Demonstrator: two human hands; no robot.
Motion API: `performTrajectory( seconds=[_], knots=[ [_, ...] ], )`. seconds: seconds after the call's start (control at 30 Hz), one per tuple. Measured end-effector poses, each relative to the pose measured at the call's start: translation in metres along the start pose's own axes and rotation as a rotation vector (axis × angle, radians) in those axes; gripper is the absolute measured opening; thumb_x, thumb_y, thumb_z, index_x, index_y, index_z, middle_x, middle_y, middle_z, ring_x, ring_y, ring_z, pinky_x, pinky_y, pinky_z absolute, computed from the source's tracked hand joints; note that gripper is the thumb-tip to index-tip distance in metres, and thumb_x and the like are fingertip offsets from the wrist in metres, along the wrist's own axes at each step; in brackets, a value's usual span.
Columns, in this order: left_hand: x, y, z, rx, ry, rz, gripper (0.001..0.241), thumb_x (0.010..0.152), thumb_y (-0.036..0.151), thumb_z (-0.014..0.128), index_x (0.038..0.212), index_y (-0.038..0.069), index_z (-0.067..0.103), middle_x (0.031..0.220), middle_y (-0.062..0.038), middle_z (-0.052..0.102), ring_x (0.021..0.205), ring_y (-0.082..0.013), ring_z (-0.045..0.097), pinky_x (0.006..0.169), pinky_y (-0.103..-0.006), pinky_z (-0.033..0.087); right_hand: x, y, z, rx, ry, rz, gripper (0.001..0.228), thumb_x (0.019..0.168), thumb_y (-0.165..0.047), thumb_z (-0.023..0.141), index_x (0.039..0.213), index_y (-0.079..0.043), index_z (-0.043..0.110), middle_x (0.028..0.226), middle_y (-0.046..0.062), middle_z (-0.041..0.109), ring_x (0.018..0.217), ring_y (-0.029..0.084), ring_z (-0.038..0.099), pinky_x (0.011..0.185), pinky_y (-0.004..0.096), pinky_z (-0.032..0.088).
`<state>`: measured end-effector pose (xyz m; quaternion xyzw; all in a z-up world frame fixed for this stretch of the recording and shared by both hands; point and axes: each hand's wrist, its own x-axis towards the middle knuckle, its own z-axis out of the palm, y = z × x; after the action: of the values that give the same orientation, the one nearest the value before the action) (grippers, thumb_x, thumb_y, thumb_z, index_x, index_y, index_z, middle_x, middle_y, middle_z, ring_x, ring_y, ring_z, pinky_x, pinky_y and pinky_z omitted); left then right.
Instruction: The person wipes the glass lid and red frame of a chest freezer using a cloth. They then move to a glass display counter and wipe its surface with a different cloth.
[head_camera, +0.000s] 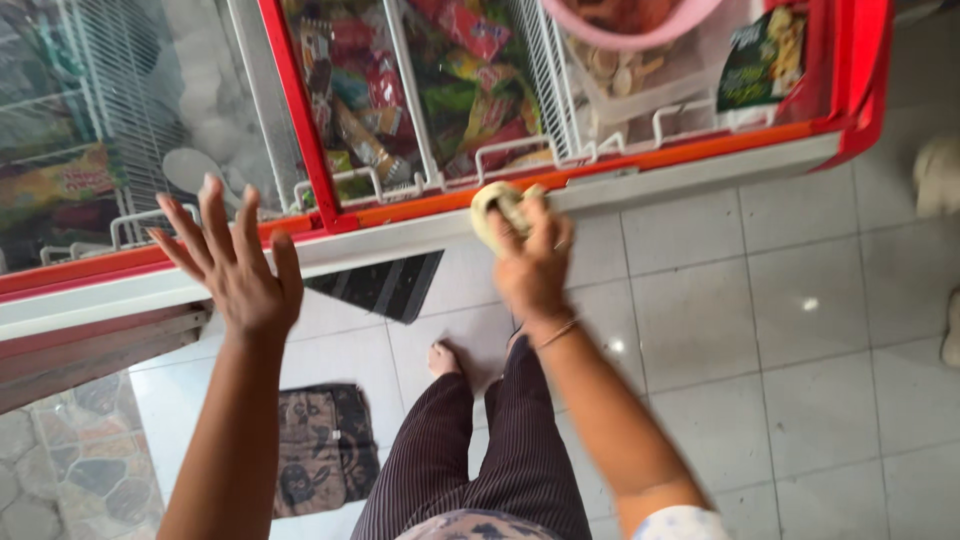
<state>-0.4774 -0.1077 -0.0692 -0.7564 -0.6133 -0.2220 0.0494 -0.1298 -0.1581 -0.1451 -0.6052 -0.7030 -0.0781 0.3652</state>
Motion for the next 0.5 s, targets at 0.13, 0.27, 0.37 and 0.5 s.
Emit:
performTrajectory(
  seconds=[0.13,0.27,0.37,0.5],
  knots=[
    [0.021,-0.014,0.019,0.044,-0.074,0.002,0.049,0.118,0.037,0.04,0.158,0.011,0.048,0.173,-0.02,0.032,0.157,-0.049,0.008,0.123,-0.0664,-0.006,0.013,0.088,-0.051,0.006,-0.016,0.114,0.06,0.089,0.0,0.073,0.145,-0.01,0.056,0.128,0.011,0.055,0.119,0.038,0.054,0.104,0.052,0.045],
    [0.012,-0.015,0.022,0.069,-0.113,-0.009,0.051,0.115,0.038,0.04,0.159,0.013,0.047,0.173,-0.016,0.033,0.158,-0.0456,0.008,0.123,-0.0649,-0.006,0.011,0.118,-0.072,-0.098,0.205,0.622,0.051,0.1,0.01,0.063,0.148,-0.005,0.056,0.137,0.019,0.046,0.127,0.037,0.053,0.11,0.045,0.048],
    [0.014,-0.014,0.024,0.029,-0.104,-0.029,0.051,0.114,0.039,0.04,0.158,0.014,0.048,0.172,-0.014,0.033,0.159,-0.045,0.007,0.123,-0.0647,-0.006,-0.002,0.043,-0.014,0.05,0.335,0.639,0.062,0.096,0.011,0.062,0.153,-0.005,0.046,0.144,0.02,0.045,0.136,0.04,0.047,0.119,0.05,0.039],
    [0.013,-0.016,0.021,0.038,-0.098,-0.025,0.053,0.114,0.039,0.039,0.16,0.015,0.047,0.173,-0.013,0.033,0.158,-0.0446,0.008,0.123,-0.0644,-0.007,-0.04,-0.055,0.046,0.188,0.193,0.306,0.06,0.087,0.009,0.069,0.138,-0.019,0.053,0.144,0.025,0.035,0.136,0.044,0.043,0.112,0.051,0.044]
  ],
)
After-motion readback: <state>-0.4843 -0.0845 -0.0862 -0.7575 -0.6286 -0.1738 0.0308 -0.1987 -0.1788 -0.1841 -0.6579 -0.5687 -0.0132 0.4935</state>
